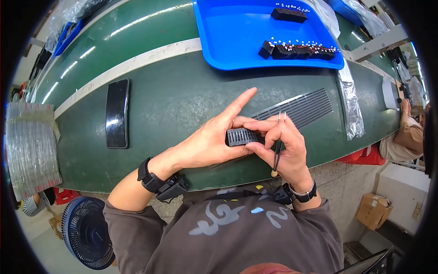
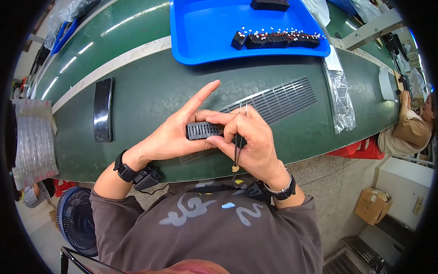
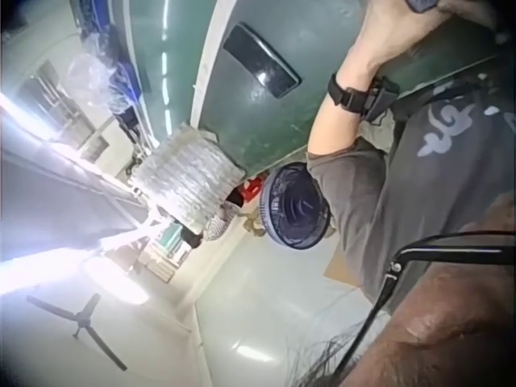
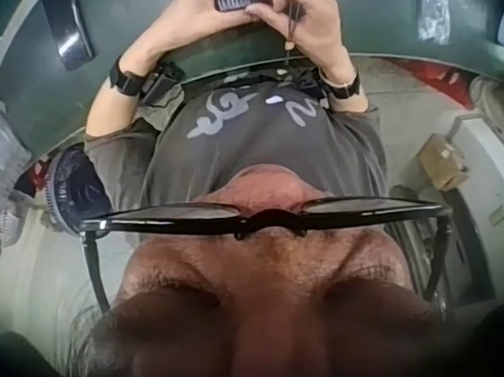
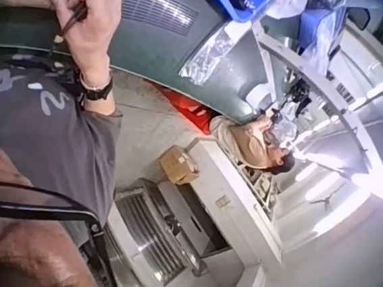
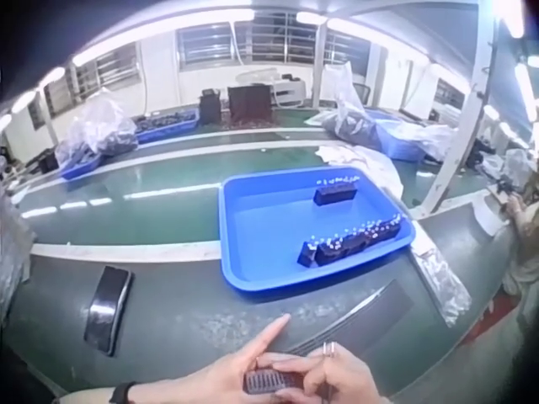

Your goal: The person picks up a battery and a plastic housing, then uses tweezers to insert the battery into the housing before placing the unit into a blue tray and repeating the process.

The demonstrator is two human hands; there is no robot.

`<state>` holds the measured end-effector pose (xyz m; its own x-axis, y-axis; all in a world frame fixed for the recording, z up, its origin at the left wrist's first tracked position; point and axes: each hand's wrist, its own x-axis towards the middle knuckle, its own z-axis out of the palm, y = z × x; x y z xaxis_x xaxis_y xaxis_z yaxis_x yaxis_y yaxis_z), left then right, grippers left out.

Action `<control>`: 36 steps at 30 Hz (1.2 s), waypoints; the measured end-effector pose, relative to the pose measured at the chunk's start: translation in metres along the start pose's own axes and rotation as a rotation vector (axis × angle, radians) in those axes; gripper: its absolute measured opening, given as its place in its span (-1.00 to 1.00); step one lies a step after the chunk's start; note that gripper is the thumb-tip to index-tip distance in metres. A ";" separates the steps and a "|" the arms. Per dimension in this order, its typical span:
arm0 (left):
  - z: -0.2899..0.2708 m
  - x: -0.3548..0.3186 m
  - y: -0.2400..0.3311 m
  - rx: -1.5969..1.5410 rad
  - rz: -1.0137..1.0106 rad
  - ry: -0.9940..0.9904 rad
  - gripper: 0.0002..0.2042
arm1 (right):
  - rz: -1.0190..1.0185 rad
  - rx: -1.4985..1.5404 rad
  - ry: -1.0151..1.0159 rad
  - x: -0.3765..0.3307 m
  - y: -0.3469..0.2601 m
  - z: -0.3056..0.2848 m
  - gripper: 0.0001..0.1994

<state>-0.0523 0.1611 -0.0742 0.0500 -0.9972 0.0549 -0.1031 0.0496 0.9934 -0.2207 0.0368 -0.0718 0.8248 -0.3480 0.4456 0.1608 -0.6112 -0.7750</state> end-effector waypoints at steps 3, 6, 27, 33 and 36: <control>0.002 0.000 0.003 -0.087 -0.048 0.052 -0.06 | 0.056 0.036 0.062 -0.006 0.000 0.005 -0.65; -0.002 0.001 0.008 0.034 -0.152 0.034 -0.06 | 0.082 0.022 0.116 -0.007 -0.003 0.010 -0.64; 0.007 0.005 0.003 -0.383 -0.113 0.486 -0.11 | 0.352 0.649 0.334 -0.022 -0.007 -0.019 -0.55; 0.005 0.002 0.007 -0.165 -0.223 0.246 -0.15 | 0.530 0.351 0.254 -0.042 0.009 -0.035 -0.72; 0.008 0.001 0.007 -0.117 -0.192 0.209 -0.14 | 0.644 0.344 0.214 -0.034 -0.001 -0.034 -0.80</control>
<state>-0.0605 0.1601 -0.0684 0.2624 -0.9565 -0.1273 0.0428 -0.1202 0.9918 -0.2667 0.0251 -0.0709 0.6956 -0.7125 -0.0923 -0.1284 0.0032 -0.9917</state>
